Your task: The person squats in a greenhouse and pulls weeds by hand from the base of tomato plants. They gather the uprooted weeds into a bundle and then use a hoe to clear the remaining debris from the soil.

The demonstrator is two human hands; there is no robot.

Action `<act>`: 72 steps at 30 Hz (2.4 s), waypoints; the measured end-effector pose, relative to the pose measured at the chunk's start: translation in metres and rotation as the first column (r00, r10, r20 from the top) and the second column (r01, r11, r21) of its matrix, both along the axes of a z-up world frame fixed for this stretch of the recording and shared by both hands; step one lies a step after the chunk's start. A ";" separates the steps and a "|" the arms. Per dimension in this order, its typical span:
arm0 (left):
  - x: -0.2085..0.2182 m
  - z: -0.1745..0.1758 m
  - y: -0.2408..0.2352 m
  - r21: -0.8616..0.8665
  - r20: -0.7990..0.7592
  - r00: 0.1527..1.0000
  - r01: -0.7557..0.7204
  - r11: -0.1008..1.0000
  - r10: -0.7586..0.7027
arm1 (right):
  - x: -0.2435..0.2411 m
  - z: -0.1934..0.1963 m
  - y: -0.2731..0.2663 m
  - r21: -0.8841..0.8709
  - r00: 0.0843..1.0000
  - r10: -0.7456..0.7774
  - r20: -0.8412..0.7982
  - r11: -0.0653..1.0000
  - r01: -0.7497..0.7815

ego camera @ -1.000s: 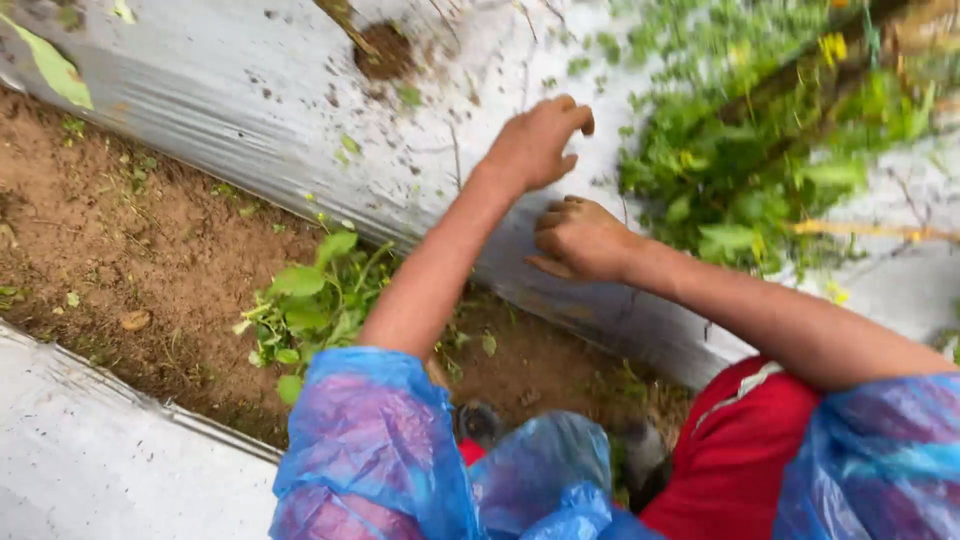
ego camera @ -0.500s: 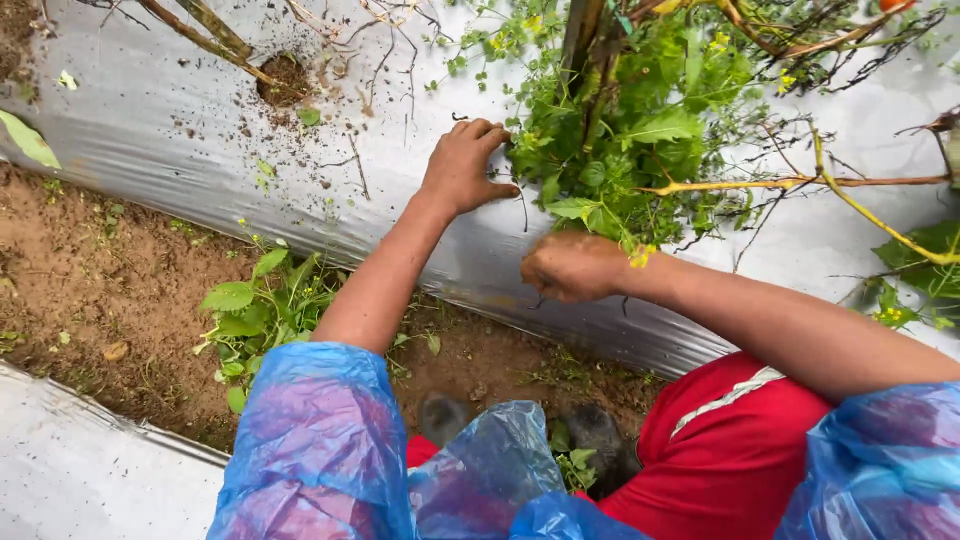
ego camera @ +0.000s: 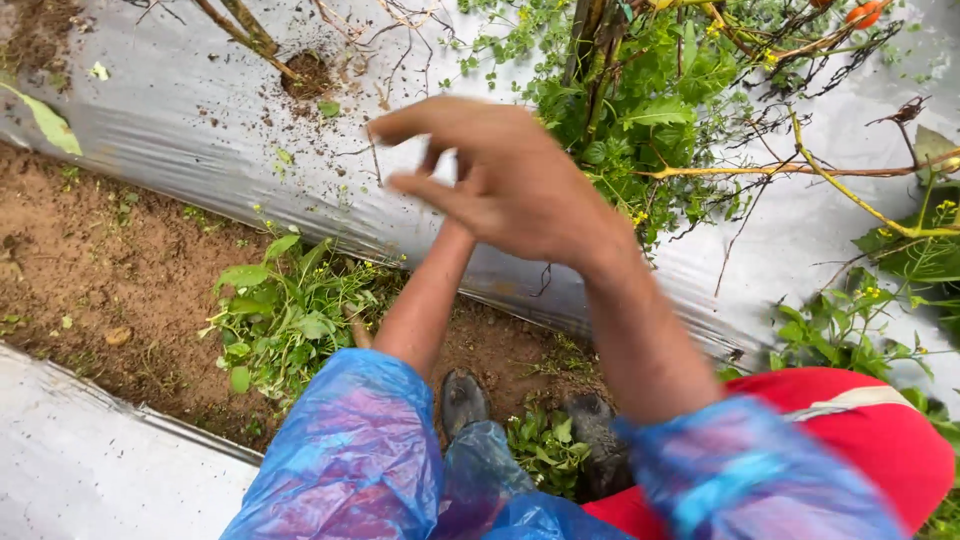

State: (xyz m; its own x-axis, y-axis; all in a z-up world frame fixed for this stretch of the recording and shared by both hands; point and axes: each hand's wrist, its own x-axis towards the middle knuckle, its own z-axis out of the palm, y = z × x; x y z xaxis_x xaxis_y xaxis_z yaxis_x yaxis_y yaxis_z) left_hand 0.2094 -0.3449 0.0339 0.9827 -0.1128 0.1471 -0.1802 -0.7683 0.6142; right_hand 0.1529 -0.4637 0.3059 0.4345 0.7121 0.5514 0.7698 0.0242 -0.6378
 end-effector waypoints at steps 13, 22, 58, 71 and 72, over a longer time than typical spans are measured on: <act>-0.040 0.001 -0.094 -0.343 0.239 0.967 0.000 0.939 0.087 | 0.023 -0.256 -0.131 0.114 0.125 -0.171 -0.977 0.076 0.991; -0.052 0.030 -0.120 -0.338 0.441 0.887 0.021 0.941 0.139 | 0.040 -0.220 -0.170 0.536 0.516 -0.251 -0.819 -0.011 0.844; -0.053 -0.035 -0.097 -0.052 0.368 0.928 0.073 0.996 -0.049 | 0.018 -0.284 -0.151 -0.046 0.255 -0.936 -0.243 0.274 0.961; -0.042 -0.026 -0.094 -0.406 -0.043 0.976 -0.211 0.889 0.211 | 0.025 -0.310 -0.143 -0.468 0.070 -0.990 -0.120 0.118 0.876; -0.041 -0.027 -0.093 -0.389 -0.017 0.981 -0.185 0.903 0.194 | 0.023 -0.306 -0.146 -0.570 0.083 -0.982 -0.169 0.166 0.804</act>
State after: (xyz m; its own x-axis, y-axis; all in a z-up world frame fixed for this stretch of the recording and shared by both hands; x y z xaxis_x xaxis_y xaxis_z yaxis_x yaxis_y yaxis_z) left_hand 0.1683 -0.4379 0.0073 0.9760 0.1451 0.1623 -0.0711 -0.4922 0.8676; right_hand 0.1762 -0.6099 -0.0004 0.9333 -0.3572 -0.0364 -0.2918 -0.6952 -0.6569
